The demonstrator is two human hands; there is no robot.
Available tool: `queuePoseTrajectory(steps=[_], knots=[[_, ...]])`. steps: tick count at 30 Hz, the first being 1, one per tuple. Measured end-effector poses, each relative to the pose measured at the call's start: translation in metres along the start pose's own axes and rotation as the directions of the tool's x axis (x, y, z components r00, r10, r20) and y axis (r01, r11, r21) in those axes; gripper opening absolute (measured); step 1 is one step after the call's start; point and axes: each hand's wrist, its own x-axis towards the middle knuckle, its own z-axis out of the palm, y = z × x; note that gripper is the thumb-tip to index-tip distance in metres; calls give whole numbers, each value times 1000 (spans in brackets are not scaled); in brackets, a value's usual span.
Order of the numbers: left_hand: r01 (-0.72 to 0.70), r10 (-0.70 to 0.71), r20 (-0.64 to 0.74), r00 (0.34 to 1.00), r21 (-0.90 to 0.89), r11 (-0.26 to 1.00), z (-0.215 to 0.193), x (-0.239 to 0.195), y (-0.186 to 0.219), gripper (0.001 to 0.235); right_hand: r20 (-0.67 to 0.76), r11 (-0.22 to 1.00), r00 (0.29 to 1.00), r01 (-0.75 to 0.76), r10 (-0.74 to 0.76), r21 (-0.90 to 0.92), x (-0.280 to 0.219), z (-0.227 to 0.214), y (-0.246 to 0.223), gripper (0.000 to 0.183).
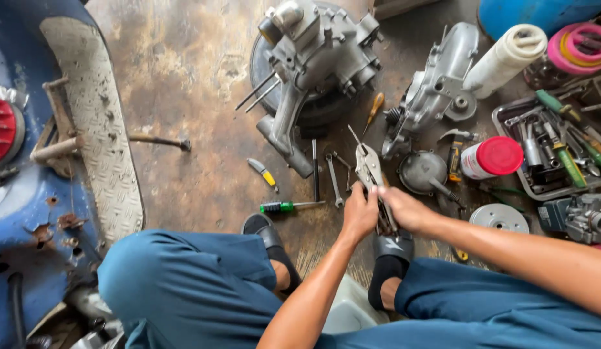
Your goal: The person sits on the workshop floor and uses wrenches and a socket driver to loosen and remove bolts from a scooter engine mounted on a scooter frame. They handle removed bolts and small parts, set pieces aside, open a small parts box, and use pliers on a component near the engine.
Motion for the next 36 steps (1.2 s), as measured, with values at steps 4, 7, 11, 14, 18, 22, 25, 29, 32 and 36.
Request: queuePoseTrajectory(steps=[4, 7, 11, 14, 18, 22, 25, 29, 32, 36], knots=[[55, -54, 29, 998, -22, 998, 2, -16, 21, 44, -75, 996, 994, -69, 74, 63, 69, 2, 79, 63], [155, -149, 49, 988, -164, 974, 4, -25, 29, 47, -136, 991, 985, -118, 109, -60, 77, 1, 86, 64], [274, -264, 74, 962, -283, 919, 28, -5, -9, 50, -145, 983, 979, -160, 145, -94, 84, 5, 88, 65], [296, -298, 58, 953, -407, 864, 46, 13, -44, 48, -134, 979, 980, -161, 144, -122, 79, 5, 78, 65], [307, -301, 72, 951, -332, 892, 41, 9, -37, 59, -110, 974, 984, -154, 137, -165, 72, 2, 57, 64], [335, -315, 119, 942, -396, 855, 42, 14, -29, 79, -134, 970, 985, -134, 108, -203, 78, 3, 57, 56], [335, -338, 55, 940, -353, 874, 34, 2, -7, 83, -109, 971, 990, -107, 85, -213, 68, 4, 49, 61], [332, -390, -91, 916, -371, 867, 43, 0, -18, 69, -24, 963, 992, -128, 125, -239, 44, 16, 23, 52], [314, -388, -116, 914, -403, 860, 47, 4, -26, 64, -41, 962, 986, -170, 165, -213, 53, 19, 34, 49], [271, -314, -8, 950, -482, 833, 37, 13, -31, 61, -86, 954, 979, -197, 182, -227, 89, 20, 80, 53]])
